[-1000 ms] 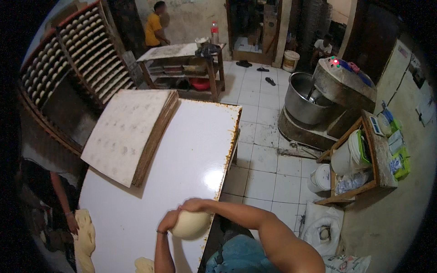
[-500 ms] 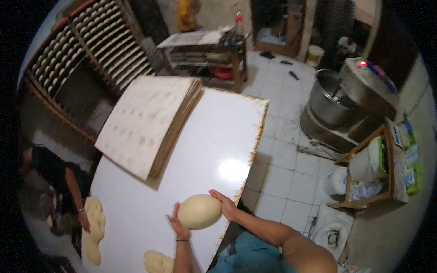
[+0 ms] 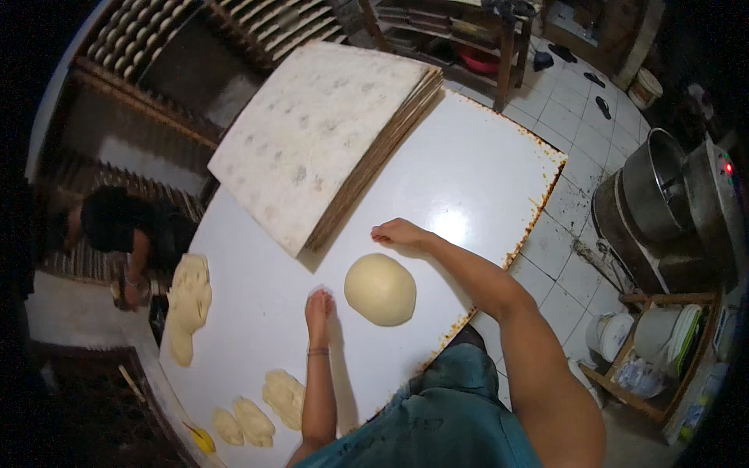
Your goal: The person takes portions of dough from a table and shapes them into round loaves by hand.
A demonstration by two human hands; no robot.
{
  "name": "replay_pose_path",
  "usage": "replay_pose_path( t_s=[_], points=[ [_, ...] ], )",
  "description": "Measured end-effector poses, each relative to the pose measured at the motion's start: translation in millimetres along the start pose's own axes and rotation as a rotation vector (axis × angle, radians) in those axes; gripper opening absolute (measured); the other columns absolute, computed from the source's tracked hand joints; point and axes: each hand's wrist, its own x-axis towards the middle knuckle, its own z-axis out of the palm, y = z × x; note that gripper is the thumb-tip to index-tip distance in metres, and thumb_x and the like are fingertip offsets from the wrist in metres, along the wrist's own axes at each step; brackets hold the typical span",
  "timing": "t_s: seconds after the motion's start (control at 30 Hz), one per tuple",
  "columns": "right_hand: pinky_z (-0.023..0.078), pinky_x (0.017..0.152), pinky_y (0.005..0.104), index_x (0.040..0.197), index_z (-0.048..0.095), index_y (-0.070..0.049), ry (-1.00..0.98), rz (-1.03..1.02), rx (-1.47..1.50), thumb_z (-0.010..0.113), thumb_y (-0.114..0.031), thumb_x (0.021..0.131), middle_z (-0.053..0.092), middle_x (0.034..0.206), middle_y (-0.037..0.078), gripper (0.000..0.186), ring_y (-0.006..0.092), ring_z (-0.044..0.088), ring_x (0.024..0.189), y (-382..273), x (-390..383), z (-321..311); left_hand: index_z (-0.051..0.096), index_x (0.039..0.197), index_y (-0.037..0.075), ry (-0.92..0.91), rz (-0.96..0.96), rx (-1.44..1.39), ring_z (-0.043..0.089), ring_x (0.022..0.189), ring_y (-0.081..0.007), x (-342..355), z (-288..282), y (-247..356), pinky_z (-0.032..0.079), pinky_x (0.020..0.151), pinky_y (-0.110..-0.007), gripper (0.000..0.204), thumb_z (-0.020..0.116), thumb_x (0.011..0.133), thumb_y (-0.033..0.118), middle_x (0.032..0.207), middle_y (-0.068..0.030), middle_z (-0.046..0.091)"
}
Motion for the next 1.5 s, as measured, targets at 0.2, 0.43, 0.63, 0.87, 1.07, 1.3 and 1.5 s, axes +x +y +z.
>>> replay_pose_path(
  t_s=[0.2, 0.43, 0.63, 0.87, 1.07, 1.3, 1.5],
  points=[
    [0.045, 0.085, 0.0346, 0.106, 0.062, 0.0, -0.053, 0.231, -0.442, 0.038, -0.047, 0.092, 0.062, 0.104, 0.016, 0.055, 0.0229, 0.058, 0.096, 12.0, -11.1, 35.2, 0.064, 0.098, 0.001, -0.513, -0.182, 0.759, 0.054, 0.088, -0.0194, 83.7, 45.2, 1.4, 0.042, 0.081, -0.032, 0.067, 0.032, 0.091, 0.059, 0.096, -0.0101, 0.062],
    [0.039, 0.092, 0.0398, 0.112, 0.058, -0.007, 0.03, -0.021, -0.884, 0.031, -0.049, 0.092, 0.06, 0.109, 0.02, 0.054, 0.0355, 0.055, 0.105, 51.1, -148.3, 82.0, 0.065, 0.094, -0.003, -0.732, -0.177, 0.586, 0.057, 0.094, -0.0214, -39.7, 23.3, -42.5, 0.043, 0.083, -0.032, 0.061, 0.037, 0.093, 0.051, 0.097, -0.016, 0.063],
    [0.038, 0.094, 0.0383, 0.108, 0.058, -0.005, -0.03, 0.167, -0.853, 0.041, -0.04, 0.089, 0.054, 0.117, 0.019, 0.043, 0.0327, 0.052, 0.107, 67.8, -152.3, 83.8, 0.059, 0.095, -0.002, -0.55, 0.281, 0.708, 0.057, 0.087, -0.0361, -63.4, 3.9, -61.9, 0.044, 0.08, -0.038, 0.032, 0.046, 0.091, 0.027, 0.091, -0.0216, 0.062],
    [0.02, 0.111, 0.0356, 0.138, 0.026, 0.002, 0.49, -0.06, 0.83, 0.025, -0.031, 0.099, 0.03, 0.144, 0.01, 0.051, 0.022, 0.027, 0.133, 86.9, -161.2, 82.1, 0.03, 0.139, 0.003, -0.173, -0.084, -0.422, 0.029, 0.133, -0.0236, -68.7, 10.6, -57.1, 0.023, 0.109, -0.038, 0.065, 0.025, 0.095, 0.051, 0.14, -0.0112, 0.036],
    [0.037, 0.101, 0.0375, 0.133, 0.041, -0.012, 0.053, -0.004, 1.131, 0.028, -0.033, 0.098, 0.047, 0.132, 0.008, 0.042, 0.0239, 0.046, 0.119, 89.4, -116.0, 81.7, 0.033, 0.137, 0.004, -0.429, -0.126, -0.891, 0.039, 0.124, -0.0241, -87.2, 25.6, -89.1, 0.029, 0.105, -0.041, 0.064, 0.033, 0.093, 0.05, 0.137, -0.0104, 0.039],
    [0.041, 0.092, 0.0276, 0.12, 0.052, 0.003, 0.08, -0.108, -0.281, 0.048, -0.029, 0.093, 0.059, 0.113, 0.01, 0.042, 0.0171, 0.053, 0.105, 8.6, -5.3, -2.6, 0.055, 0.109, -0.002, 0.048, 0.004, 0.009, 0.054, 0.082, -0.0151, -21.1, 6.8, -21.0, 0.043, 0.077, -0.025, 0.035, 0.049, 0.09, 0.027, 0.091, -0.0056, 0.058],
    [0.044, 0.083, 0.033, 0.114, 0.058, 0.001, -0.213, 0.277, -0.108, 0.043, -0.042, 0.092, 0.06, 0.108, 0.014, 0.05, 0.0223, 0.056, 0.098, 2.3, -11.4, 28.1, 0.06, 0.105, -0.004, -0.508, -0.15, 0.696, 0.055, 0.078, -0.0159, 75.6, 42.7, 3.8, 0.044, 0.074, -0.029, 0.062, 0.034, 0.093, 0.051, 0.085, -0.0078, 0.061]
  ],
)
